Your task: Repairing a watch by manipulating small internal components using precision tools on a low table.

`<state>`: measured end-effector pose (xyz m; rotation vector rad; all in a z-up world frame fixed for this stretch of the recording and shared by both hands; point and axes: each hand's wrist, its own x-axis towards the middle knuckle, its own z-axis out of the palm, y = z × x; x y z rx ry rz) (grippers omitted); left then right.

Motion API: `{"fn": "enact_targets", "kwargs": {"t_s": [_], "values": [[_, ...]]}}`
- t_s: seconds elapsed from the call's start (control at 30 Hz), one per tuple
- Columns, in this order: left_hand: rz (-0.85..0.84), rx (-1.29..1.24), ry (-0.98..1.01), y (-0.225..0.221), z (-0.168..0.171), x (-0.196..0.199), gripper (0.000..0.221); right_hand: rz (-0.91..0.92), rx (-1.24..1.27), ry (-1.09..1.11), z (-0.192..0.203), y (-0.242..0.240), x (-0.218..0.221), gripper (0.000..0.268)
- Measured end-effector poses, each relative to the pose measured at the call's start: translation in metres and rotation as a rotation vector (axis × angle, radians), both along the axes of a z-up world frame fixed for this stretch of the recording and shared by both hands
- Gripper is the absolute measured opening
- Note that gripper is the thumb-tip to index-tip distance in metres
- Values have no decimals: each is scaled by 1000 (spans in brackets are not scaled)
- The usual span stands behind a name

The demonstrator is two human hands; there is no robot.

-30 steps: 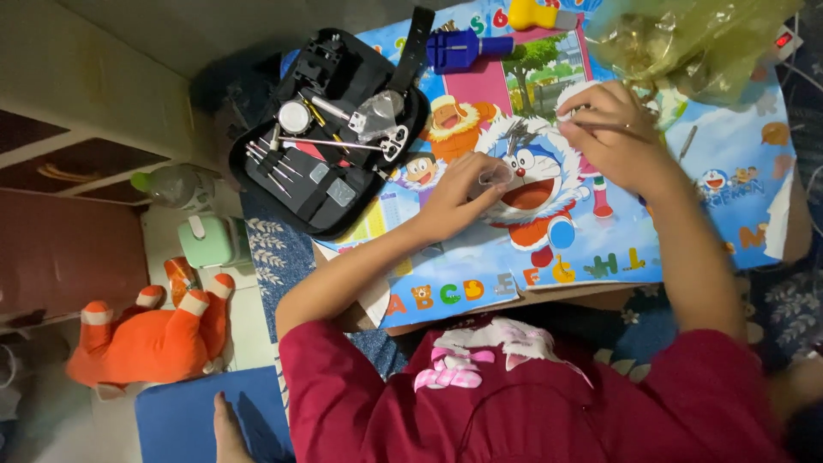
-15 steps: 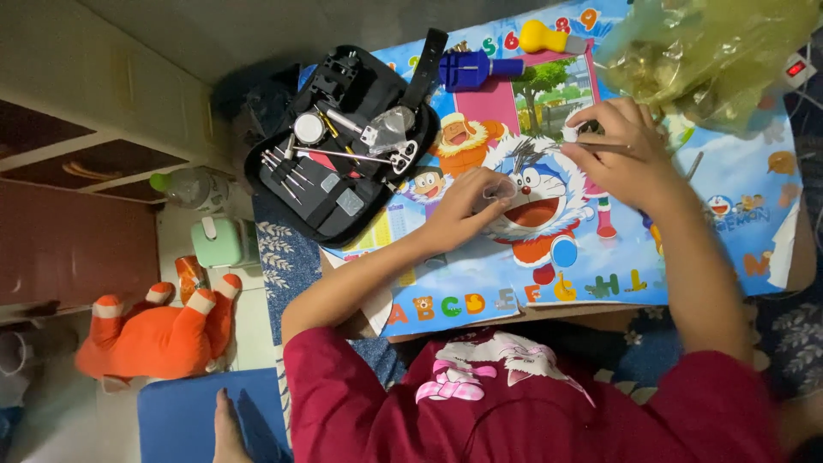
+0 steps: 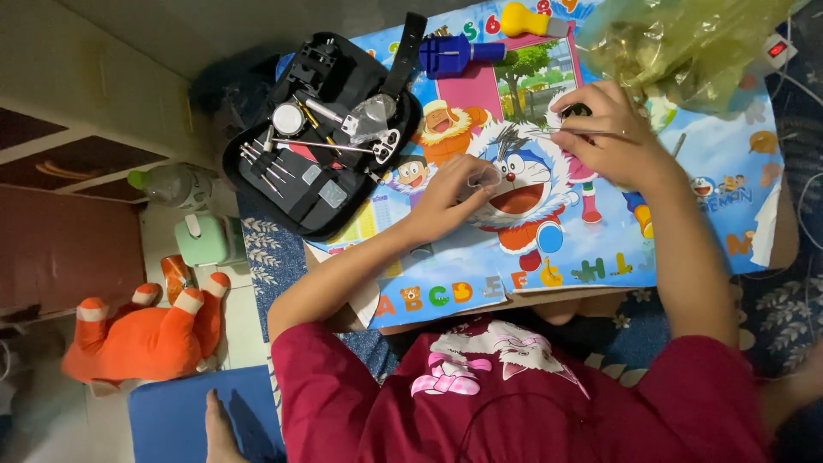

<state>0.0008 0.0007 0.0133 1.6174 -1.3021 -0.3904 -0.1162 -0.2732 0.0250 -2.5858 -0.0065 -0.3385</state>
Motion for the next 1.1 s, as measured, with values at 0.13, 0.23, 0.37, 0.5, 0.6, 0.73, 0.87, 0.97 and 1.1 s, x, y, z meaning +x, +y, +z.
{"fn": "enact_targets", "kwargs": {"t_s": [0.13, 0.23, 0.37, 0.5, 0.6, 0.73, 0.87, 0.97, 1.1], "values": [[-4, -15, -20, 0, -1, -1, 25, -32, -57, 22, -4, 0, 0, 27], [-12, -3, -33, 0, -3, 0, 27, -91, -19, 74, -1, 2, -1, 26], [-17, -2, -19, 0, -2, 0, 25, -66, -29, 70, 4, 4, -2, 27], [-16, -5, -25, 0, -3, -1, 26, -106, 54, 96, 14, 12, -5, 17], [-26, -7, -29, 0, -3, 0, 24, -113, 111, 54, 18, 16, -2, 29], [-29, -26, -8, -1, -1, -1, 22, -139, 134, -13, 27, 28, -1, 38], [-33, -2, -22, 0, 3, -2, 22, 0, 439, -170, 26, 38, -1, 51], [-27, 13, -19, -1, -1, -1, 24, 88, 711, -166, 20, 45, -2, 56], [13, -62, 12, -5, -29, 5, 32, 141, 755, -150, 48, 75, -9, 54]]}}
